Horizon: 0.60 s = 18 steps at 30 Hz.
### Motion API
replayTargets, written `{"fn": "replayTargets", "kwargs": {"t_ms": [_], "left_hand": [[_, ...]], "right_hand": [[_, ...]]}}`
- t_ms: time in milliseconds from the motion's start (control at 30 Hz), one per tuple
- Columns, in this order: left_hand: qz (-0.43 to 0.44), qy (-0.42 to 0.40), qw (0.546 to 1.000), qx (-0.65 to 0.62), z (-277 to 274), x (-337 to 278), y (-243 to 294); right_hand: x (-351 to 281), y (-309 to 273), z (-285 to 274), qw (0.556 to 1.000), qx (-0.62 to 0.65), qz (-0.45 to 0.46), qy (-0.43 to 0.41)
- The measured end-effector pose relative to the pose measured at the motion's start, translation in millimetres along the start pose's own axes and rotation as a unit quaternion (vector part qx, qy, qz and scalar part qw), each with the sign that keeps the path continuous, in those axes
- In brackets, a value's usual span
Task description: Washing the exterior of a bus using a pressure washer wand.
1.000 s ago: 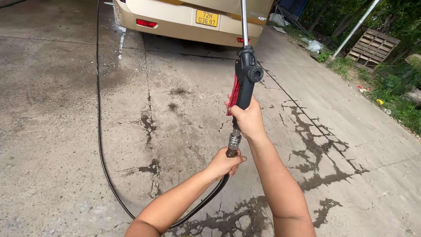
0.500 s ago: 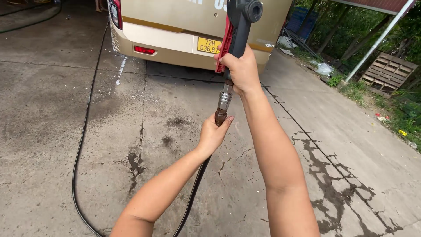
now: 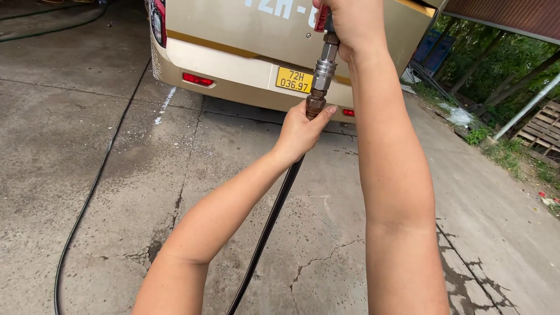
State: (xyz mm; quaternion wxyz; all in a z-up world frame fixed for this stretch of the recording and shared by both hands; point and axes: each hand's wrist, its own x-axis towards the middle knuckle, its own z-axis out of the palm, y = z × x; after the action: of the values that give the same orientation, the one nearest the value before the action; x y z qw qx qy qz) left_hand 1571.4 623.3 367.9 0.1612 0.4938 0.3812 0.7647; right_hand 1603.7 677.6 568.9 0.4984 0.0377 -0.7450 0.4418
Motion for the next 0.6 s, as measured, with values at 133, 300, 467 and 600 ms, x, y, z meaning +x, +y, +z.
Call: {"fn": "replayTargets", "kwargs": {"t_ms": [133,300,467,600], "left_hand": [[0.004,-0.013,0.999,-0.034,-5.6,113.2,-42.4],[-0.058,0.004,0.997,-0.042,-2.7,201.1,-89.7],[-0.032,-0.008,0.996,-0.077,4.3,294.7,-149.4],[-0.033,-0.030,0.995,-0.088,10.3,366.1,-186.4]], "right_hand": [[102.8,72.9,-31.0,1.000,-0.003,0.022,-0.009],[176.2,157.9,-61.1,0.999,-0.007,0.039,0.007],[275.7,277.4,-108.2,0.994,-0.075,-0.063,-0.041],[327.5,347.7,-142.6,0.993,-0.112,-0.032,-0.016]]}}
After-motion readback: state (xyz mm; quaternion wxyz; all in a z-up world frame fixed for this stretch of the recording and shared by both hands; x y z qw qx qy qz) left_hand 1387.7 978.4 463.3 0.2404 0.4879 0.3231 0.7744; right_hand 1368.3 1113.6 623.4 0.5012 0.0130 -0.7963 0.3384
